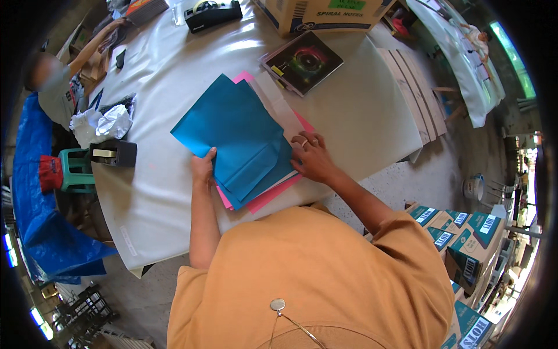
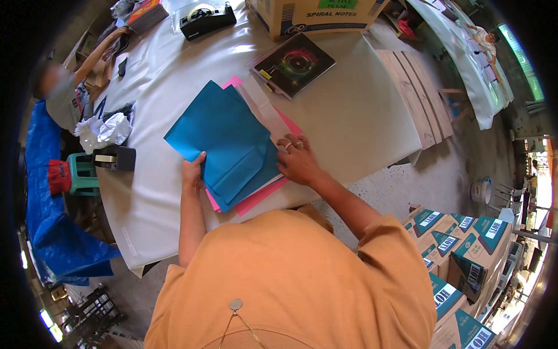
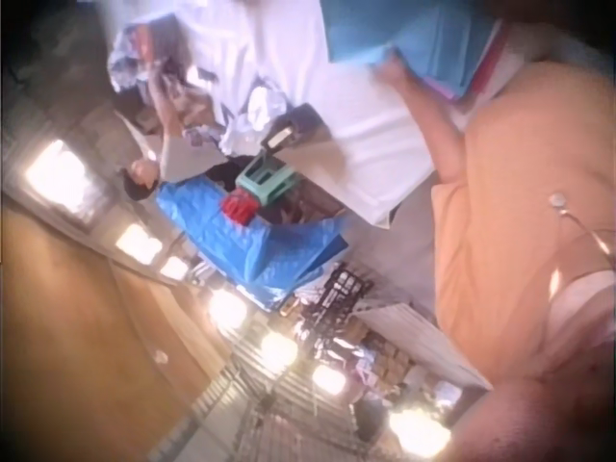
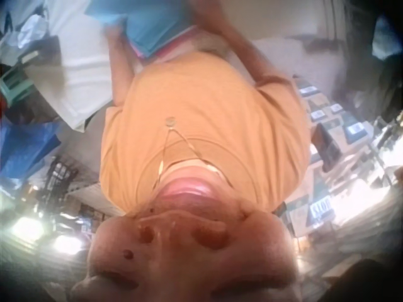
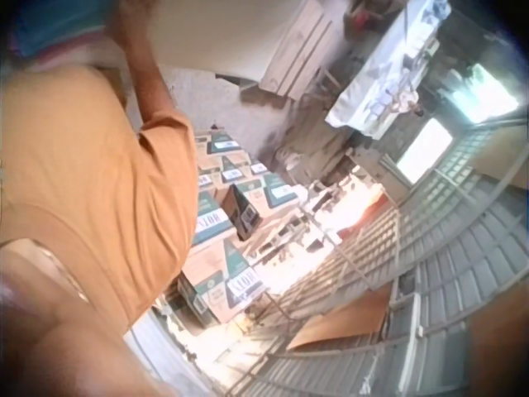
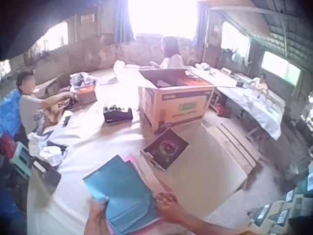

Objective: The person organizes a stack of pink and blue papers by hand, then walks to another table and uses a tape dispenser to prepare tape.

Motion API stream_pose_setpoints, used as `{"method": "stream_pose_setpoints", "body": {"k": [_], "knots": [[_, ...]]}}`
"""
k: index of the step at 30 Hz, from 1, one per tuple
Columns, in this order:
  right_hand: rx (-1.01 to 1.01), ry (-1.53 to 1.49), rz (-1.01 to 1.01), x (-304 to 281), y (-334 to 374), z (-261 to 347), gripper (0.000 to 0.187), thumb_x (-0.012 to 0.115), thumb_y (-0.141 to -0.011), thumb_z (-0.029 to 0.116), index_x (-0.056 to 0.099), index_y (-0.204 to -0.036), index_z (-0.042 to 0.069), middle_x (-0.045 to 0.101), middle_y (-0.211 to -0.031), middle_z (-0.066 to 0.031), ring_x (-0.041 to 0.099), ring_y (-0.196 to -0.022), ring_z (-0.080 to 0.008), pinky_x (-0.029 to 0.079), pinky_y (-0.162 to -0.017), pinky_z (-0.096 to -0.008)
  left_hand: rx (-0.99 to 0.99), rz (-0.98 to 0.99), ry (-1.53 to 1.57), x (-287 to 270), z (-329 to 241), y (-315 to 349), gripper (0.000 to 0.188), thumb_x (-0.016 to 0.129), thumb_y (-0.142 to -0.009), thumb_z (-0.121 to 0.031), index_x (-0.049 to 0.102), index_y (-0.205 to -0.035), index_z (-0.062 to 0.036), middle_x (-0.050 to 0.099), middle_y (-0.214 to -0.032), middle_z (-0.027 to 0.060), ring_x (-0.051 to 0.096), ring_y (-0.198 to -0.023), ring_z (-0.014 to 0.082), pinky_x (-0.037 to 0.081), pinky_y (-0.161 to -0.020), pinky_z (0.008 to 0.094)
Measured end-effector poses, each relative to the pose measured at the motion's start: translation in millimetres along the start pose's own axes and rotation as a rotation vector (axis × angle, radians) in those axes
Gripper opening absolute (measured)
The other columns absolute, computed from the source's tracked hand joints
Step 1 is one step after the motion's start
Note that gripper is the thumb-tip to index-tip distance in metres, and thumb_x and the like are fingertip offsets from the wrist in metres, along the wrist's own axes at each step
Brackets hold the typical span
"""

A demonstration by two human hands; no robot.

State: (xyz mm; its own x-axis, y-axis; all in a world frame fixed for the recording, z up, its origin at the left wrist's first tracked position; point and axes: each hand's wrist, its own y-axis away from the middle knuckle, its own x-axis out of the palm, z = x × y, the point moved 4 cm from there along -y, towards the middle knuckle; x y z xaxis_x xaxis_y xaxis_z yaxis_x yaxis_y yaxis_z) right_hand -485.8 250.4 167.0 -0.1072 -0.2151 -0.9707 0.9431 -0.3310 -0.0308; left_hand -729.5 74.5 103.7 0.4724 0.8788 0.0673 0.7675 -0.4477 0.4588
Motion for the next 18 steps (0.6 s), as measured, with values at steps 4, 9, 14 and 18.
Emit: {"method": "stream_pose_setpoints", "body": {"k": [4, 9, 14, 18], "knots": [[-0.343, -0.260, -0.322, -33.2, -27.6, 63.3, 0.031, 0.064, -0.076, 0.018, 0.058, -0.106, 0.016, 0.052, -0.123, -0.0062, 0.039, -0.125, -0.0265, 0.028, -0.102, -0.0432, 0.030, 0.009, -0.006, -13.9, 9.1, -8.5, 0.035, 0.064, -0.080, -0.006, 0.054, -0.112, 0.0068, 0.062, -0.103, 0.0137, 0.061, -0.090, 0.0223, 0.047, -0.082, 0.0335], [0.023, -0.018, -0.106, 30.4, -45.0, 50.9, 0.035, 0.052, -0.082, 0.020, 0.055, -0.116, 0.016, 0.048, -0.129, -0.0122, 0.045, -0.117, -0.0313, 0.035, -0.095, -0.0437, 0.086, 0.007, 0.013, -7.1, 8.5, -6.9, 0.039, 0.067, -0.079, -0.007, 0.053, -0.113, 0.0067, 0.061, -0.105, 0.0136, 0.061, -0.090, 0.0222, 0.047, -0.082, 0.0331], [0.330, 0.087, -0.164, 18.9, 12.9, -14.2, 0.040, 0.052, -0.079, 0.018, 0.054, -0.119, 0.016, 0.052, -0.123, -0.0153, 0.052, -0.106, -0.0327, 0.040, -0.085, -0.0453, 0.054, -0.016, 0.014, -4.4, 2.4, 1.3, 0.039, 0.067, -0.078, -0.006, 0.054, -0.113, 0.0059, 0.061, -0.105, 0.0132, 0.060, -0.090, 0.0218, 0.047, -0.082, 0.0319], [0.367, -0.025, 0.301, -6.8, -24.3, -32.0, 0.049, 0.057, -0.081, 0.028, 0.048, -0.126, 0.013, 0.047, -0.127, -0.0207, 0.049, -0.109, -0.0341, 0.038, -0.092, -0.0468, -0.037, 0.030, 0.022, -1.7, -12.8, 11.1, 0.036, 0.067, -0.079, -0.006, 0.055, -0.111, 0.0049, 0.062, -0.103, 0.0112, 0.060, -0.088, 0.0204, 0.047, -0.081, 0.0313]]}}
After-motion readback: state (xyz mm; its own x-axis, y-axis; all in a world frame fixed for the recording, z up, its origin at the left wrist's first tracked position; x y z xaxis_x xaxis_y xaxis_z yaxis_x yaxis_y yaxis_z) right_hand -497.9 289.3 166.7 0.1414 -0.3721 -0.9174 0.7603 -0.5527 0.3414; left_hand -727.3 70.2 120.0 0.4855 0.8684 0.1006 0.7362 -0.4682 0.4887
